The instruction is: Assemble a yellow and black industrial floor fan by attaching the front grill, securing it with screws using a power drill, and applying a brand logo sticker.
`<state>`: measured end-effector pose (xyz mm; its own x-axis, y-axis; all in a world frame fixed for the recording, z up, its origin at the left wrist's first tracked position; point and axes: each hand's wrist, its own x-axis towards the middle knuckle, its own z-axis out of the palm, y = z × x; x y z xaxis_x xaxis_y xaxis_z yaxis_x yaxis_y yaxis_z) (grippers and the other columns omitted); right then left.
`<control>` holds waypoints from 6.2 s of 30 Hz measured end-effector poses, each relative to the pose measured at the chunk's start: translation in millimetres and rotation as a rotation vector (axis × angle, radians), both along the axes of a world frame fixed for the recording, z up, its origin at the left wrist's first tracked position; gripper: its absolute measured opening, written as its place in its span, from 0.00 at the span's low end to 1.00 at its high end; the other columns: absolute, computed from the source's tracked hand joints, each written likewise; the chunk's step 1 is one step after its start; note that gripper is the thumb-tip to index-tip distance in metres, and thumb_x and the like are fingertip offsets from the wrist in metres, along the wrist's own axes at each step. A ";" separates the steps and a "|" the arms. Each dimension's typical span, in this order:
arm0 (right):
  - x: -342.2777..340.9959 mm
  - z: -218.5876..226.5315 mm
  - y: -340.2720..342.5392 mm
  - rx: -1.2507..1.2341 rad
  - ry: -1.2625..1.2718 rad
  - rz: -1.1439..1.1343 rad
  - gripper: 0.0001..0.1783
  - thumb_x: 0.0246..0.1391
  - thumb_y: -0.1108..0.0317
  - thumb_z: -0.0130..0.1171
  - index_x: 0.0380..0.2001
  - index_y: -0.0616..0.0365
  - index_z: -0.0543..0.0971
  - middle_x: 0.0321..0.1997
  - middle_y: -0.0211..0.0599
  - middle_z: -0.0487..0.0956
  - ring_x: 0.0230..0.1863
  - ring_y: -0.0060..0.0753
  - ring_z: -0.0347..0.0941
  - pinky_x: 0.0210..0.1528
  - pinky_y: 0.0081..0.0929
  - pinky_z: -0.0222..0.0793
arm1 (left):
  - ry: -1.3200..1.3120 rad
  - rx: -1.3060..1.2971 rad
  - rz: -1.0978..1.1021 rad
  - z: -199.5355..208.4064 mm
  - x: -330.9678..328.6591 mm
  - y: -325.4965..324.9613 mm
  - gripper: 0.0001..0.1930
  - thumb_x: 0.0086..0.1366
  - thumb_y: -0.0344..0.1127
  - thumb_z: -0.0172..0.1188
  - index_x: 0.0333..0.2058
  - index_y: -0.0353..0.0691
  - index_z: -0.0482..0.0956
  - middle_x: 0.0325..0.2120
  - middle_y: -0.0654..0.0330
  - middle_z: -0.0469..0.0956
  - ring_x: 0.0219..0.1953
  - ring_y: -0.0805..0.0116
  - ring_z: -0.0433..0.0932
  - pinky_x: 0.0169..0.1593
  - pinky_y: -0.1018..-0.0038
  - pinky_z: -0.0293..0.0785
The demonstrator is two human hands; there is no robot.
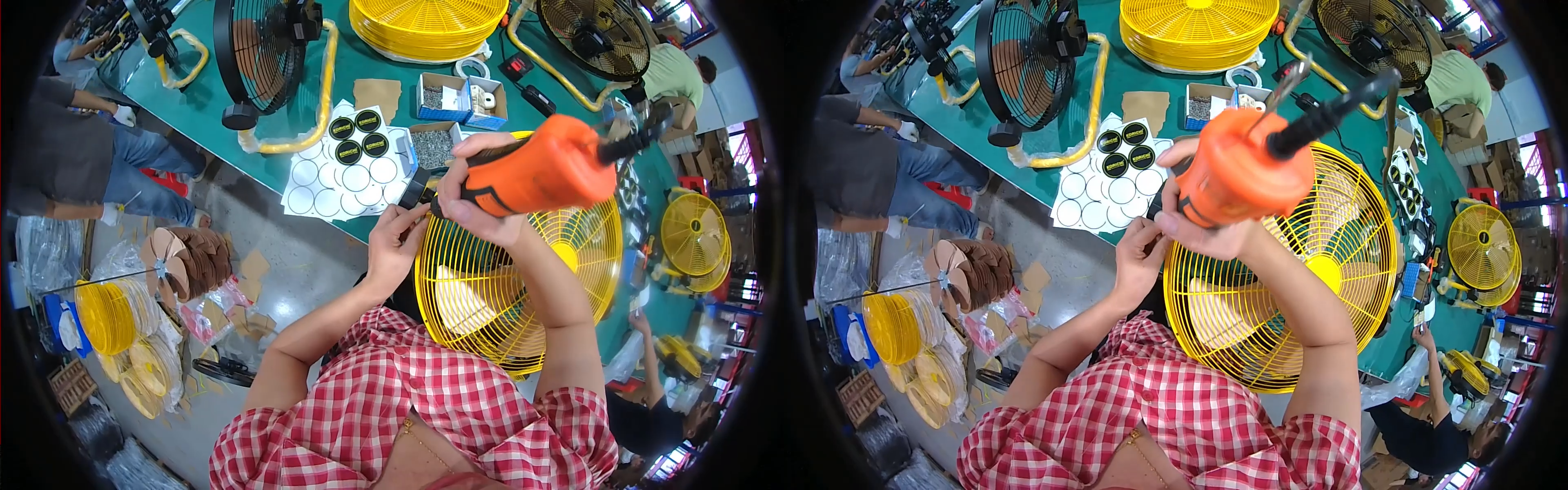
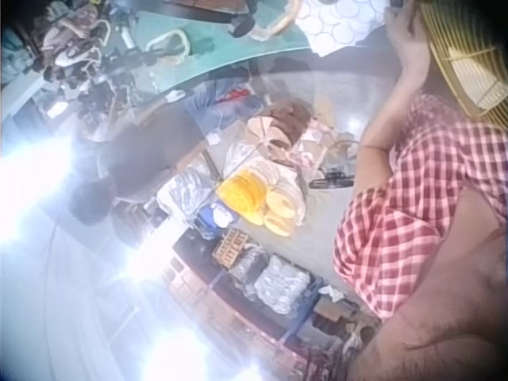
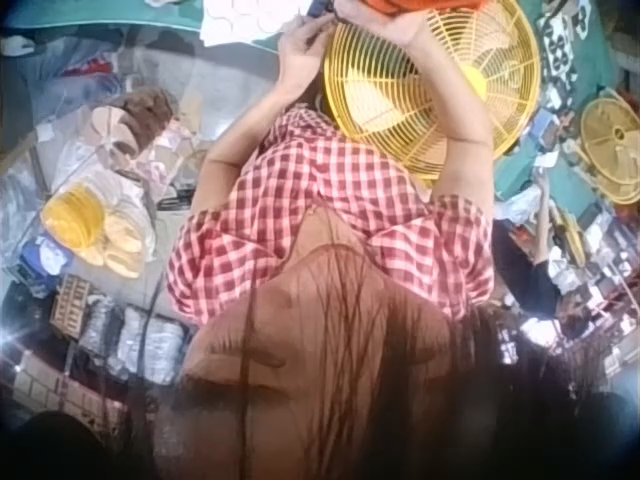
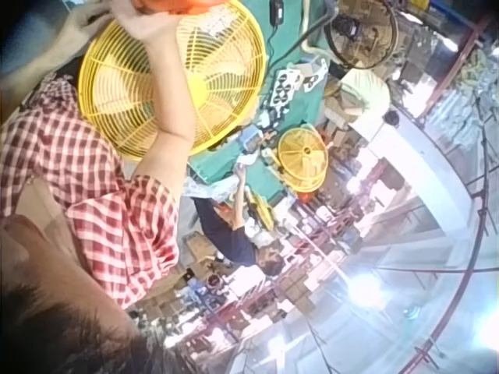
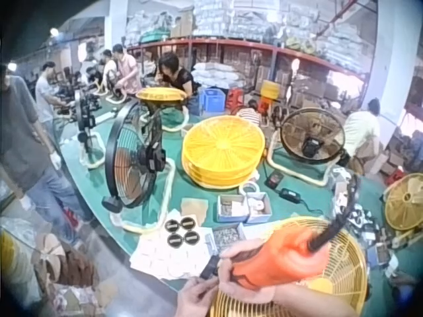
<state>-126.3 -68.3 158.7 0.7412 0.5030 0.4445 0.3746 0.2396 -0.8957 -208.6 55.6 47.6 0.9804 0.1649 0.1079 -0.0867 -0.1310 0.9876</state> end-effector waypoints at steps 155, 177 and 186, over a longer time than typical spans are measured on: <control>-281.9 -109.5 -201.9 0.260 -0.163 -0.619 0.27 0.41 0.71 0.63 0.43 0.49 0.62 0.22 0.35 0.73 0.21 0.34 0.72 0.28 0.32 0.71 | 1.121 -1.423 -0.602 -102.9 -171.5 -184.0 0.11 0.64 0.34 0.49 0.42 0.35 0.69 0.30 0.65 0.70 0.32 0.79 0.69 0.38 0.84 0.69; -233.5 -122.1 -207.6 0.162 -0.117 -0.359 0.28 0.39 0.77 0.62 0.45 0.55 0.63 0.24 0.37 0.73 0.23 0.32 0.72 0.27 0.28 0.71 | 1.175 -1.391 -0.430 -116.8 -174.7 -180.2 0.11 0.60 0.35 0.56 0.41 0.41 0.71 0.30 0.67 0.71 0.31 0.79 0.69 0.36 0.83 0.68; -234.0 -118.8 -189.4 0.018 -0.180 -0.433 0.23 0.45 0.69 0.59 0.43 0.54 0.60 0.20 0.33 0.71 0.18 0.29 0.68 0.23 0.27 0.68 | 1.163 -1.276 -0.401 -120.2 -183.2 -162.5 0.09 0.60 0.34 0.56 0.39 0.42 0.71 0.28 0.68 0.71 0.30 0.79 0.67 0.34 0.82 0.65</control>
<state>-360.3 -257.6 39.9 0.7917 0.1559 0.5907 0.5922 0.0419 -0.8047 -391.8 -106.9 -72.6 0.4472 -0.6641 -0.5992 0.8365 0.5476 0.0173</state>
